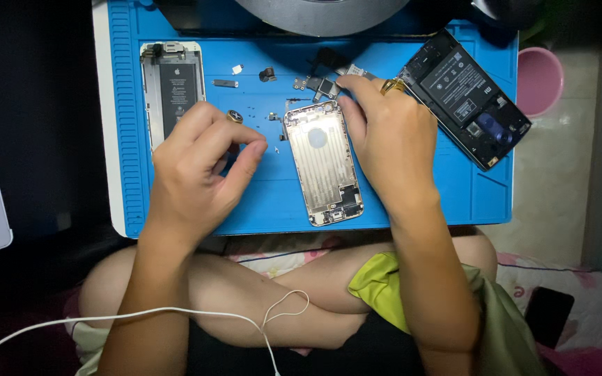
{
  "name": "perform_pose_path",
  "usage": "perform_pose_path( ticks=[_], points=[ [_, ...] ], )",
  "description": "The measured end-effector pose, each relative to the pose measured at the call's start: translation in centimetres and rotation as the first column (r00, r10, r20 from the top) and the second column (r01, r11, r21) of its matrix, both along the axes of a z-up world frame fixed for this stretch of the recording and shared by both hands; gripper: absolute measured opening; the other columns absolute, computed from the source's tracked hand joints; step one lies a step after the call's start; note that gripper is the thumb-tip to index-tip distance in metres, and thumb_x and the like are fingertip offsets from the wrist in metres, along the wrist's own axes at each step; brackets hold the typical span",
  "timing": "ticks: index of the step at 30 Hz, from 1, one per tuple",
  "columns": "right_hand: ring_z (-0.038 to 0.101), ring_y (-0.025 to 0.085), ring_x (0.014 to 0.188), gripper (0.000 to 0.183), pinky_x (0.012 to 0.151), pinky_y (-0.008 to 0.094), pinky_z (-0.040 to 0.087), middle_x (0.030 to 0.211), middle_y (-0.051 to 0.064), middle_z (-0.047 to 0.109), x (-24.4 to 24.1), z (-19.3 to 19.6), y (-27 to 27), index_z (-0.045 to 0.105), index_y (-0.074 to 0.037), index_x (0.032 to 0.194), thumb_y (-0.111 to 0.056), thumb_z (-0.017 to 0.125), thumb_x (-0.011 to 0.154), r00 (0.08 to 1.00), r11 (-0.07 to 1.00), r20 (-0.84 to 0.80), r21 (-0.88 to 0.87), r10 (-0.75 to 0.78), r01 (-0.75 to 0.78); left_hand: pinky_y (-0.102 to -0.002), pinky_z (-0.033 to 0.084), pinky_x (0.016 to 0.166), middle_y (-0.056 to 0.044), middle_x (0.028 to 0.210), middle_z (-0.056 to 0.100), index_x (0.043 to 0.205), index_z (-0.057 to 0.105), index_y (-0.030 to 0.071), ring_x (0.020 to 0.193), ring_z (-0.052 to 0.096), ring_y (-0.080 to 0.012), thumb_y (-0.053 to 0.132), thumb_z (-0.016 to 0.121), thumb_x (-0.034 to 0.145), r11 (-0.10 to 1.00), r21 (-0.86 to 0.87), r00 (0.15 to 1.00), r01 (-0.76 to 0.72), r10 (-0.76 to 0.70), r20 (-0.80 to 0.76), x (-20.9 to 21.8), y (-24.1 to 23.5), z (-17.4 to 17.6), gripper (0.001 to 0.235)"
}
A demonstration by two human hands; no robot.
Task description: The person uses a precision screwdriver to remove screws from a smartphone chassis and then places a small black component into the chassis. The person continues to secure the component by tightening screws.
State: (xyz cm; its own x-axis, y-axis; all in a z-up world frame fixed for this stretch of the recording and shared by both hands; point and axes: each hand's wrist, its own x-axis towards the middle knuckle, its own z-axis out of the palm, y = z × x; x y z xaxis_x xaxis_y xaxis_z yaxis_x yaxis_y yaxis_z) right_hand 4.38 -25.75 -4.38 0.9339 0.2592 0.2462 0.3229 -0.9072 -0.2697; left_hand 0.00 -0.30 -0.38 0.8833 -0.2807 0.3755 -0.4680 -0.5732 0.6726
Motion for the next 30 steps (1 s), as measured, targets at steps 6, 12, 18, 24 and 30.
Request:
perform_pose_path(
  ticks=[6,12,18,24,30],
  points=[
    [0.073,0.038,0.075,0.019,0.052,0.051,0.048,0.089,0.011,0.079,0.0,0.3,0.6,0.077,-0.014,0.119,-0.029,0.069,0.109,1.000,0.998,0.005,0.058,-0.020,0.020,-0.039,0.049,0.086,-0.015,0.100,0.059,0.108,0.071,0.000,0.091,0.063,-0.0298,0.006,0.069,0.108,0.994,0.027,0.994,0.109,-0.108,-0.034,0.0,-0.8,0.1,0.006],
    [0.069,0.034,0.068,0.020,0.051,0.051,0.045,0.069,0.001,0.068,0.1,0.3,0.4,0.075,-0.017,0.120,-0.030,0.075,0.104,0.997,0.996,-0.072,0.085,-0.027,0.033,-0.044,0.047,0.037,-0.009,0.102,0.053,0.122,0.076,0.025,0.063,0.064,-0.0277,0.041,0.072,0.104,0.843,0.529,0.994,0.099,-0.104,-0.021,-1.3,-3.0,-0.8,0.025],
    [0.063,0.021,0.064,0.010,0.061,0.043,0.047,0.066,-0.005,0.061,0.1,0.7,0.3,0.076,-0.016,0.111,-0.017,0.076,0.101,0.987,0.959,-0.161,0.275,-0.022,0.066,-0.043,0.045,0.037,-0.010,0.101,0.055,0.124,0.075,0.029,0.059,0.061,-0.0282,0.038,0.072,0.105,0.840,0.536,0.995,0.085,-0.103,0.005,-1.5,-3.5,-1.2,0.021],
    [0.065,0.027,0.065,0.027,0.059,0.049,0.047,0.069,-0.004,0.061,-0.1,1.0,0.7,0.069,-0.014,0.131,-0.020,0.070,0.104,0.991,0.977,-0.131,0.207,-0.028,0.055,-0.045,0.047,0.040,-0.009,0.091,0.054,0.123,0.075,0.027,0.063,0.062,-0.0301,0.034,0.072,0.107,0.849,0.519,0.991,0.099,-0.130,0.022,-1.9,-3.8,-1.3,0.018],
    [0.065,0.031,0.072,0.017,0.053,0.050,0.045,0.076,0.001,0.061,-0.2,0.6,0.9,0.076,-0.016,0.119,-0.025,0.070,0.105,0.994,0.991,-0.110,0.130,-0.030,0.044,-0.050,0.043,0.037,-0.010,0.096,0.055,0.127,0.070,0.025,0.069,0.062,-0.0355,0.024,0.072,0.102,0.858,0.491,0.988,0.152,-0.147,-0.048,-2.4,-4.5,-1.6,0.025]
  ],
)
